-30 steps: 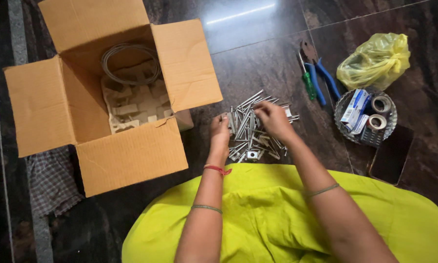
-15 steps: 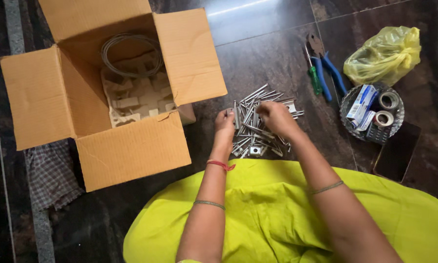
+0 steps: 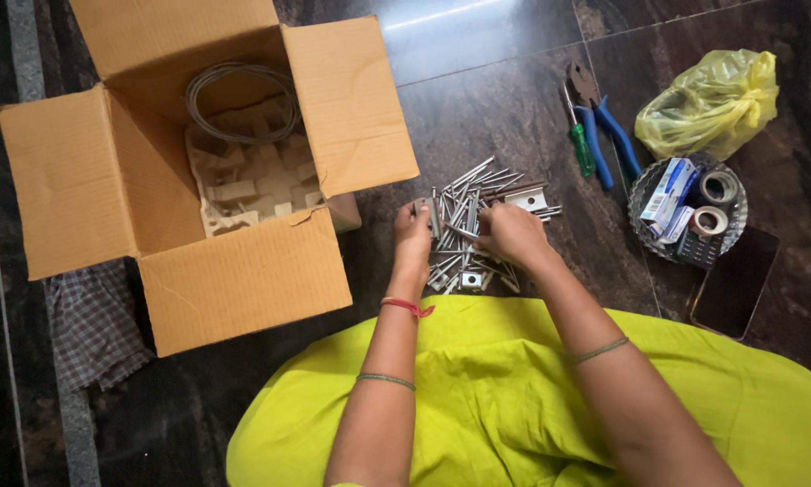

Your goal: The person sits on the floor and sorts a pile of metal fasteners and small metal pieces by hand. They pick up items, separate them into small groups, and occasionally place some into a nearby cardboard box.

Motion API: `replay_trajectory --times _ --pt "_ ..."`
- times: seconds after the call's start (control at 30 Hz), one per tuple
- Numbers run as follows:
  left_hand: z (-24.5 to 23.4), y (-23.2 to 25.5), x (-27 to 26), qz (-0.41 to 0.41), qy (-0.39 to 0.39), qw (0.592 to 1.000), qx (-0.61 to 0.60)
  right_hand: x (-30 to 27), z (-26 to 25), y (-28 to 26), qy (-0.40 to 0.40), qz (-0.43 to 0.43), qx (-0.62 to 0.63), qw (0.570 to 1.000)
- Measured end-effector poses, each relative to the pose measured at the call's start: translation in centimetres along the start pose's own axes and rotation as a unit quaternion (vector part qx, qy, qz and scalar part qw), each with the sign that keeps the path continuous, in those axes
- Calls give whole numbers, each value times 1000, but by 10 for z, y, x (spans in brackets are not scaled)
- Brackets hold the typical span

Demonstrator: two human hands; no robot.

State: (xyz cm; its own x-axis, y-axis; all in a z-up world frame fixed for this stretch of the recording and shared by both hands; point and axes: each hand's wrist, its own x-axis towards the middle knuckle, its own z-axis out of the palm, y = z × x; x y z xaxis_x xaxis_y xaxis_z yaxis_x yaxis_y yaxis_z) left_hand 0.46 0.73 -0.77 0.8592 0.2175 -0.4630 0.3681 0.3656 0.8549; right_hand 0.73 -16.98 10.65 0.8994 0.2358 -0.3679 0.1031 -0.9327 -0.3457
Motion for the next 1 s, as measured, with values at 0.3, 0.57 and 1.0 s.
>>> replay_trajectory --times 0.3,0.57,1.0 --pt "-2 -9 4 -21 19 999 38 4 -13 22 59 52 96 992" --pt "-8 4 4 7 99 992 74 7 3 18 9 -6 32 999" --pt "-40 -31 21 9 178 984 15 0 4 2 45 -15 34 998"
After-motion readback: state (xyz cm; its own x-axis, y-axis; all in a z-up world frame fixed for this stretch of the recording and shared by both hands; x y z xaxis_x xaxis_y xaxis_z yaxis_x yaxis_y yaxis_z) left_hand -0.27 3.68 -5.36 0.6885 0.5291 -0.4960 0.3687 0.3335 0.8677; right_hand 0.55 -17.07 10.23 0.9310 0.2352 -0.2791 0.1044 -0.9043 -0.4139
